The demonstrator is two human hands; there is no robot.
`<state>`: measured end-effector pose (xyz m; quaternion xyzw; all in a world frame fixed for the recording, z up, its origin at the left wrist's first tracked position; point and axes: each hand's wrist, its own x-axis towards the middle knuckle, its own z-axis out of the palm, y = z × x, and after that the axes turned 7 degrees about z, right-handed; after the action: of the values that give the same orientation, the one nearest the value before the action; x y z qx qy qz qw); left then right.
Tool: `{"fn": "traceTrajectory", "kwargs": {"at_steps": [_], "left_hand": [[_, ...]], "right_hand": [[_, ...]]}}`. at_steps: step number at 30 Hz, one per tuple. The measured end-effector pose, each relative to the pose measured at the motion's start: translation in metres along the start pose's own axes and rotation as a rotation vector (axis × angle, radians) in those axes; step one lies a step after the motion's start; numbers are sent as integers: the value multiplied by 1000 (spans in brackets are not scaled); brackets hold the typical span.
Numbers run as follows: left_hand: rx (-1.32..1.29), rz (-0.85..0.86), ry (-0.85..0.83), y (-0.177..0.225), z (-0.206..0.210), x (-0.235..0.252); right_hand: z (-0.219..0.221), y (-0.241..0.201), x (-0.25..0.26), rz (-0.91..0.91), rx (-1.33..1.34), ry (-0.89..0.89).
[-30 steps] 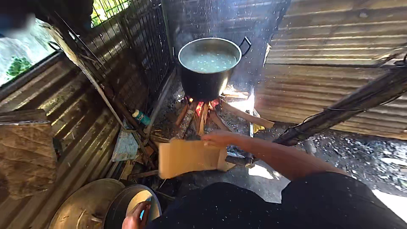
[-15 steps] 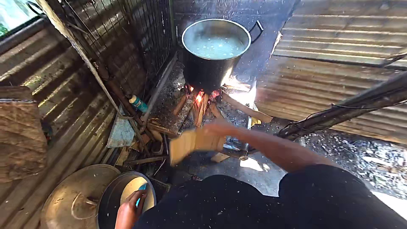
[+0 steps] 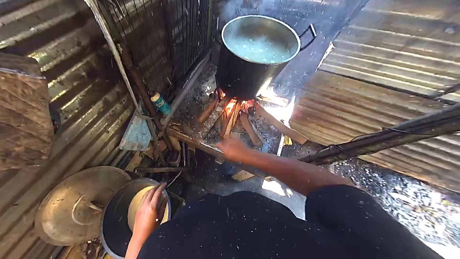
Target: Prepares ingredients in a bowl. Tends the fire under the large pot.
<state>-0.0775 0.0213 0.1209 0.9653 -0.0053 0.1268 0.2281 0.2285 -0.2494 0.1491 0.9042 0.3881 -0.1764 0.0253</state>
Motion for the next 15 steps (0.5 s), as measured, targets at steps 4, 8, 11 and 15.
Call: {"fn": "traceTrajectory", "kwargs": {"at_steps": [4,8,11,15], "left_hand": [[287,121,135,7,-8,31],[422,43,303,-3,-42,23],[513,-136,372,-26,-80,-12],[638,-437,484,-65,-134,-89]], "right_hand": [[1,-116,-1,-542,-8,413],[-10,-180,1,-755,58,723],[-15,-196,-4,-738,186,847],[3,-194,-1,-608,277,702]]}}
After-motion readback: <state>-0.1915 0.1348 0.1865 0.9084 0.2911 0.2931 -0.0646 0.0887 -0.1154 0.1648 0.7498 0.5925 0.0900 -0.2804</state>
